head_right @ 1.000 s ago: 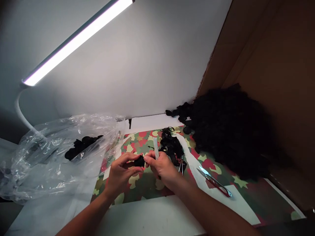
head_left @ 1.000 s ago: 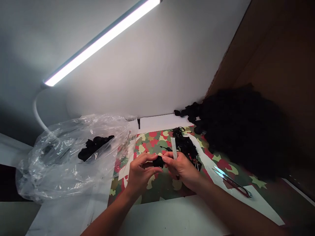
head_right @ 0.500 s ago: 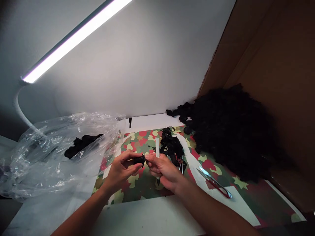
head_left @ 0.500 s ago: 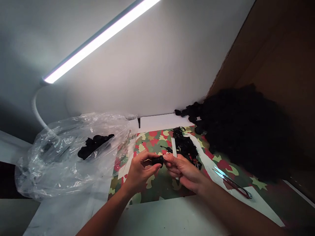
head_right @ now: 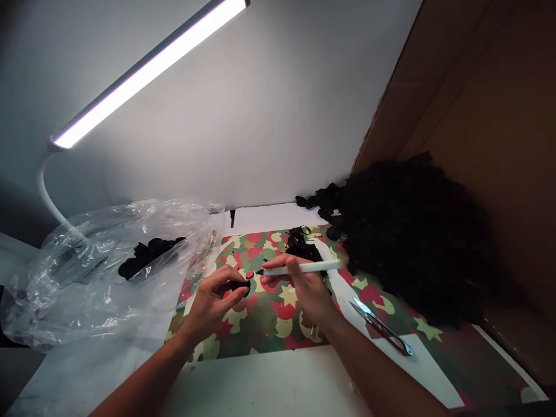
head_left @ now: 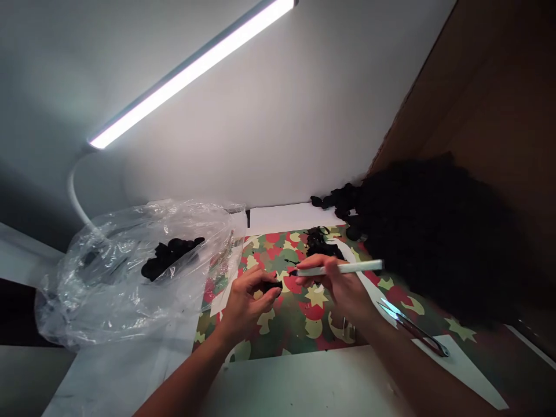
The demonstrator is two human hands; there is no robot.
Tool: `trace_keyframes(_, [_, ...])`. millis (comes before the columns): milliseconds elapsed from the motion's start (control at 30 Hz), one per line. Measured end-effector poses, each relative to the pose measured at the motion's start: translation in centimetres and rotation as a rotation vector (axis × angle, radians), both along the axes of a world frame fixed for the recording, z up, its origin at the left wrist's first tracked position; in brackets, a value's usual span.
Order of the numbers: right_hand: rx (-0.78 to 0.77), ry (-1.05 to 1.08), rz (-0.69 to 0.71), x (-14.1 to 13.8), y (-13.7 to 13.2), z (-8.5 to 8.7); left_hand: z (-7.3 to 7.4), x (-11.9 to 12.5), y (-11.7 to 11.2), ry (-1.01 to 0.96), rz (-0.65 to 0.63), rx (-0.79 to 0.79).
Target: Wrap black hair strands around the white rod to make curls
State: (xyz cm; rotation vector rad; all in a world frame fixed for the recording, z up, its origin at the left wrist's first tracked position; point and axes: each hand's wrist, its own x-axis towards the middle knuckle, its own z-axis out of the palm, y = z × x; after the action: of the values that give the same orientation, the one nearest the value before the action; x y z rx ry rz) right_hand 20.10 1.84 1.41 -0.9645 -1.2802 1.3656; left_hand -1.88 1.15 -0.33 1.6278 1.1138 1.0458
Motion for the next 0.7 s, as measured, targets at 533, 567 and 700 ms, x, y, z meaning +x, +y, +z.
trace_keyframes(533, [0.060, -0.417, 0.133, -1.2, -1.3, 0.5, 0.2, 0.0, -0.1, 0.181, 0.058, 0.260])
trace_keyframes(567, [0.051, -0.417, 0.140, -1.3, -1.3, 0.5, 0.2, -0.1, -0.1, 0.193, 0.058, 0.260])
trace_keyframes(700, [0.059, -0.435, 0.187, -1.0, -1.2, 0.1, 0.2, -0.2, -0.1, 0.254, 0.030, 0.241])
